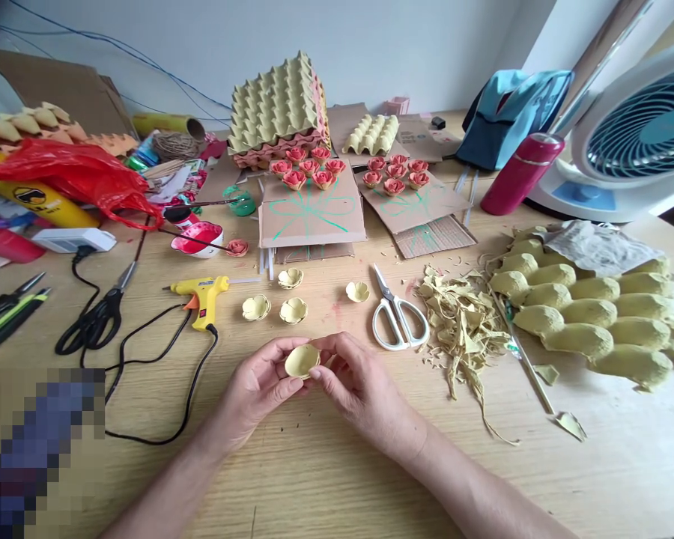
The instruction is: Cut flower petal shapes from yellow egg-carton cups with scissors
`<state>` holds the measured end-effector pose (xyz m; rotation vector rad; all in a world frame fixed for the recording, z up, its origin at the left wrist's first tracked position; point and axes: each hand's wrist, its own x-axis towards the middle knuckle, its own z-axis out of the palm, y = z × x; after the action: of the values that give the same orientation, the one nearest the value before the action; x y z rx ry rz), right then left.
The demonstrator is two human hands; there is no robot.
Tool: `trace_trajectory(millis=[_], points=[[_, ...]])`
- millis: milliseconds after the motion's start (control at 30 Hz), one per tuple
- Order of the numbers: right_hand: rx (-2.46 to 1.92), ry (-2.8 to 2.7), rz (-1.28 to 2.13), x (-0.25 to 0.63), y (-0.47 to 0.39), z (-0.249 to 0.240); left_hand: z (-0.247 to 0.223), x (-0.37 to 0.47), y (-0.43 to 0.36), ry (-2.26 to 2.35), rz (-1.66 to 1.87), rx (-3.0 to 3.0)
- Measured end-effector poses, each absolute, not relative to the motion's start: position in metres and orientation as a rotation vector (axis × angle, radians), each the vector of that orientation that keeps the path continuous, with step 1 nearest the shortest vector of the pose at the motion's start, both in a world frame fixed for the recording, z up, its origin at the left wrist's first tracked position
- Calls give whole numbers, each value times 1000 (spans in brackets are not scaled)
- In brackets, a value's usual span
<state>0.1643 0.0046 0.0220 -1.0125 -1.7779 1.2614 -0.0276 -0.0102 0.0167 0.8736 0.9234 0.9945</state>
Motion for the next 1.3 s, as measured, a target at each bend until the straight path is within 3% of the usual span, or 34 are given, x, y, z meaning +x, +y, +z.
trace_trajectory(millis=[333,633,833,1300], points=[[-1037,-1741,994,172,8,26,24,-32,-8,911,978,831],[-990,-1952,776,172,11,27,-6,-43,-3,1477,1000,1939],[-1113,-1957,590,194,14,36,-6,-44,3,1627,968,2192],[-1768,-1574,-59,405,-19,44,-9,-45,0,1594,965,2069]])
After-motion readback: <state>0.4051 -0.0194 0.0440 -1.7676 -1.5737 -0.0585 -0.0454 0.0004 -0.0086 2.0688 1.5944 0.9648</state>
